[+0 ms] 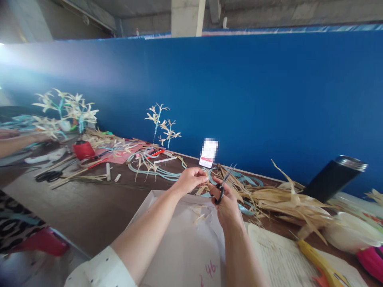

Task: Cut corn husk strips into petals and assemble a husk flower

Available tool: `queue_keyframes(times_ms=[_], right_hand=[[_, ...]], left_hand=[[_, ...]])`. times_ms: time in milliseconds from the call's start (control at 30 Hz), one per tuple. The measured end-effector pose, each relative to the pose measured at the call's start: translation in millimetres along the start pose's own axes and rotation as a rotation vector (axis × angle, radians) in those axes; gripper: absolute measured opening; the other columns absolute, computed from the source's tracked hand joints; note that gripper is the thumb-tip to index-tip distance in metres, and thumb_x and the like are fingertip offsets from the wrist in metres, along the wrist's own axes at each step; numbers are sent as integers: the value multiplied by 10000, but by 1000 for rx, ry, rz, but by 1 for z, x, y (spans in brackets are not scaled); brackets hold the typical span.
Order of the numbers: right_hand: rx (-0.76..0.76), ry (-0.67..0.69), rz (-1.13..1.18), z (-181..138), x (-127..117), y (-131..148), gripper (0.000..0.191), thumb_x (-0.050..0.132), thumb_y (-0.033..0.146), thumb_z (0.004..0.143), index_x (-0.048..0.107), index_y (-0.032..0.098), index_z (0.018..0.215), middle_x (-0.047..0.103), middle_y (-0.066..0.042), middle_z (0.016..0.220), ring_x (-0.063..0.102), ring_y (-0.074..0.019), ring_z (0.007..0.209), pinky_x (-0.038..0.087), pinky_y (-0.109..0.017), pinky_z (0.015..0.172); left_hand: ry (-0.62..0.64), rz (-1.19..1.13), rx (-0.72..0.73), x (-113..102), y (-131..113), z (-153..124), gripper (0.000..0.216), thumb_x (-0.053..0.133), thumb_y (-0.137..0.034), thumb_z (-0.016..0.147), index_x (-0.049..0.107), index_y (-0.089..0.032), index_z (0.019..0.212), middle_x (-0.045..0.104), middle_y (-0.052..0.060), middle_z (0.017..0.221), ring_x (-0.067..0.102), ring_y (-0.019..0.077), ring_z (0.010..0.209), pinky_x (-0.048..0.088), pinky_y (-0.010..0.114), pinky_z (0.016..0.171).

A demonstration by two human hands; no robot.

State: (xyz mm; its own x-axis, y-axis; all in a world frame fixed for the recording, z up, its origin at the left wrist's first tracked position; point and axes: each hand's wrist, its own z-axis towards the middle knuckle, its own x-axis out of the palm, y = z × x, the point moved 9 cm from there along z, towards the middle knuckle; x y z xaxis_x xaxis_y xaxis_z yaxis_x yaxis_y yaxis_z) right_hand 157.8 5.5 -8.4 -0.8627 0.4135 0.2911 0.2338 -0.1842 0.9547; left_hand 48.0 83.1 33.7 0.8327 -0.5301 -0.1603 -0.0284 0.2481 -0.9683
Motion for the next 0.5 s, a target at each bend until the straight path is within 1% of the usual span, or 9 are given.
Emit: queue_keyframes(times_ms=[100,267,400,500], right_hand=[[11,31,-22,-1,3,-2,523,775,337,564,613,228,1049,565,21,680,487,-115,594,290,-206,442],[70,122,-178,-8,15,-7,509,724,394,640,613,184,1091,621,-37,742,478,-132,618,250,-208,429],[103,221,-285,-17,28,-8,477,658,463,705,619,188,1093,650,-52,747,498,-138,625,267,-214,441],[112,250,-350,-21,33,-8,476,651,484,702,636,182,1069,655,-53,723,507,-136,610,297,-219,458]], left_hand=[[-48,-40,-17,-5,0,2,181,612,-299,708,611,-130,772,659,42,712,585,107,611,451,210,581],[-177,-67,-8,-19,-4,3,144,588,-256,717,604,-124,773,655,48,703,581,111,601,440,204,550],[-258,-48,52,-28,-7,3,169,597,-290,718,609,-135,783,670,54,744,602,125,657,447,209,588],[-285,-55,84,-31,-8,3,175,591,-305,727,612,-139,779,673,50,741,604,125,669,447,210,605]])
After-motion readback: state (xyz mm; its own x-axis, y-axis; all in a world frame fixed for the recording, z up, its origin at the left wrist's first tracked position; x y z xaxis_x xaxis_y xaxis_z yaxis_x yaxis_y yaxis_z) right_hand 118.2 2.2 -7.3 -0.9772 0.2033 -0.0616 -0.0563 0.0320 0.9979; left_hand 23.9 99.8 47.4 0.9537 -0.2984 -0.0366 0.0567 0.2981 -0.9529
